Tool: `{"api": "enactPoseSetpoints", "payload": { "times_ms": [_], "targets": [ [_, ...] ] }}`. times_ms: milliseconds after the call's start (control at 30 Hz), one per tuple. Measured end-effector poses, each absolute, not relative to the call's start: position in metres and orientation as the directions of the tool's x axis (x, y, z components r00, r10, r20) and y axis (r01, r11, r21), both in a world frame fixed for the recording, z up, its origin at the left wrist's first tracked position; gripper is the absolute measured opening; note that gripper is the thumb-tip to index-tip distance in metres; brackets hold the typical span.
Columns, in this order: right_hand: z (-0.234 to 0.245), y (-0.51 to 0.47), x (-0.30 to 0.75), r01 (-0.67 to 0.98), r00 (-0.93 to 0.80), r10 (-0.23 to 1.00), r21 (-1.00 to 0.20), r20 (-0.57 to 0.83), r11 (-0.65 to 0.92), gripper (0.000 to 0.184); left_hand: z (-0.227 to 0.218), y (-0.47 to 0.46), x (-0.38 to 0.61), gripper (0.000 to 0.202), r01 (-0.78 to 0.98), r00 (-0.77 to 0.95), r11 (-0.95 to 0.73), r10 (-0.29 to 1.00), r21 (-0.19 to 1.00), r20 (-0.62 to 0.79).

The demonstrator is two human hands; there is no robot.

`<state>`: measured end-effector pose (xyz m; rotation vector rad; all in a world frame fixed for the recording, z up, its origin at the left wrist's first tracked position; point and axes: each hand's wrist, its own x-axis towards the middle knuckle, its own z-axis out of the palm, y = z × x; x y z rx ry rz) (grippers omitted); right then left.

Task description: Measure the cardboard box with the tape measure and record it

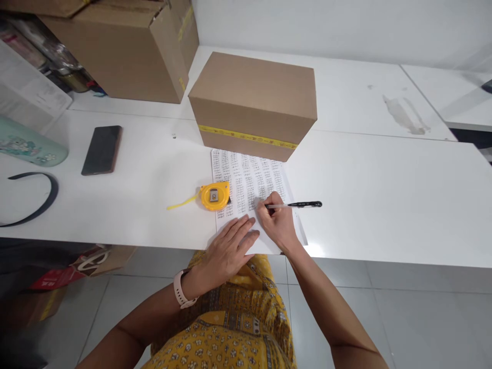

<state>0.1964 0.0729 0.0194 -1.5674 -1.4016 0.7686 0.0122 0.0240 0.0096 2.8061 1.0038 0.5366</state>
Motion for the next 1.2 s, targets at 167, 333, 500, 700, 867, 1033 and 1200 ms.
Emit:
{"api": "enactPoseSetpoints", "payload": {
  "times_ms": [167,333,500,700,867,1033,1200],
  "targets": [
    [0.021,0.073,0.197,0.434,0.167,0.98,-0.9,0.107,0.024,0.022,0.009,0.023,0.013,0.041,0.595,0.715,-0.774,0.633,0.216,0.296],
    [0.02,0.072,0.195,0.437,0.179,0.978,-0.899,0.109,0.021,0.022,0.009,0.024,0.013,0.04,0.594,0.71,-0.773,0.633,0.221,0.308],
    [0.019,0.074,0.207,0.459,0.353,0.91,-0.888,0.218,0.035,0.022,0.008,0.025,0.013,0.044,0.59,0.708,-0.774,0.633,0.23,0.313],
    [0.013,0.075,0.295,0.842,0.281,0.872,-0.539,0.401,-0.023,0.013,0.02,0.028,0.001,0.03,0.418,0.6,-0.783,0.619,0.462,0.507],
    [0.0,0.071,0.349,0.976,0.107,0.933,-0.215,0.343,-0.032,0.036,0.044,0.056,-0.026,0.033,0.577,0.33,-0.666,0.719,0.472,0.612],
    [-0.011,0.072,0.348,0.969,0.177,0.892,-0.234,0.416,-0.083,0.046,0.047,0.094,-0.038,0.069,0.714,0.304,-0.383,0.924,0.586,0.232],
    [-0.001,0.067,0.338,0.911,0.303,0.774,-0.406,0.556,-0.064,0.043,0.044,0.105,-0.029,0.062,0.667,0.261,-0.279,0.956,0.69,0.134]
  ]
}}
